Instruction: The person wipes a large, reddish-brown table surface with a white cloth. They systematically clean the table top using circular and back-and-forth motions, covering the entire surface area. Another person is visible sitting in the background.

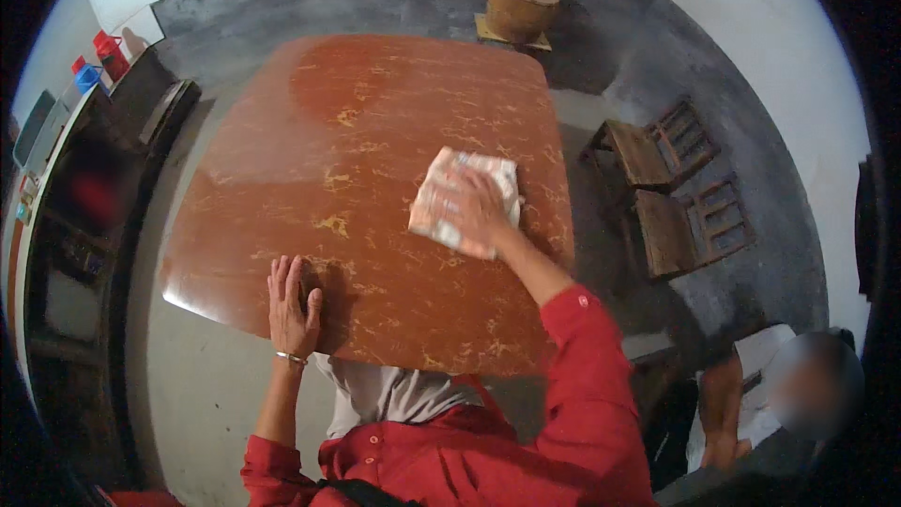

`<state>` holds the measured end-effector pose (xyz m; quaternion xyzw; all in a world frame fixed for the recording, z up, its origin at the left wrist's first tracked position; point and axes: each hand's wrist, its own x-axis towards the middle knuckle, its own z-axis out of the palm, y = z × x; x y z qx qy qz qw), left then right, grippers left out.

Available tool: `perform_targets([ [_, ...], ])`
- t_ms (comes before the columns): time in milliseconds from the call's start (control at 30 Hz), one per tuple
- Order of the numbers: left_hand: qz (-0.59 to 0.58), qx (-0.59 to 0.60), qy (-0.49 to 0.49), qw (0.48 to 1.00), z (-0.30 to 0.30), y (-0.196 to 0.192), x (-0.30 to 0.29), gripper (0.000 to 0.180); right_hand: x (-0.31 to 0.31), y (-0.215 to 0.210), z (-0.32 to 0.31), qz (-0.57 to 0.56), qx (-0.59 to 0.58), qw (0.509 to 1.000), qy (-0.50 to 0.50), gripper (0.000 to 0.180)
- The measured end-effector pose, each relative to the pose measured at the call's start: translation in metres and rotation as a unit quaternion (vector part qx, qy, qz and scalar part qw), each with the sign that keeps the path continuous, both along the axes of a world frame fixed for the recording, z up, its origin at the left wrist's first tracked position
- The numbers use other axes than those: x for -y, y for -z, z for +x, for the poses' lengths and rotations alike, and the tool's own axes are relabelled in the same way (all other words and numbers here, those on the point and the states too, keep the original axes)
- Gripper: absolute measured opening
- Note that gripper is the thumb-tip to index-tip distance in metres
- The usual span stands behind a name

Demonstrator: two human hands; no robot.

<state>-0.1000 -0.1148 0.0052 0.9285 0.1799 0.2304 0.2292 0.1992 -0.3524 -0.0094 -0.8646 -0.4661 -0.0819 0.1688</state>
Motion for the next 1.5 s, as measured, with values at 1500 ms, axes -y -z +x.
perform_targets([
  [1500, 0.002, 0.024, 0.014, 1.0, -0.002, 0.004, 0.001, 0.048, 0.148, -0.018, -0.238, 0.046, -0.005, 0.983, 0.179, 0.047],
])
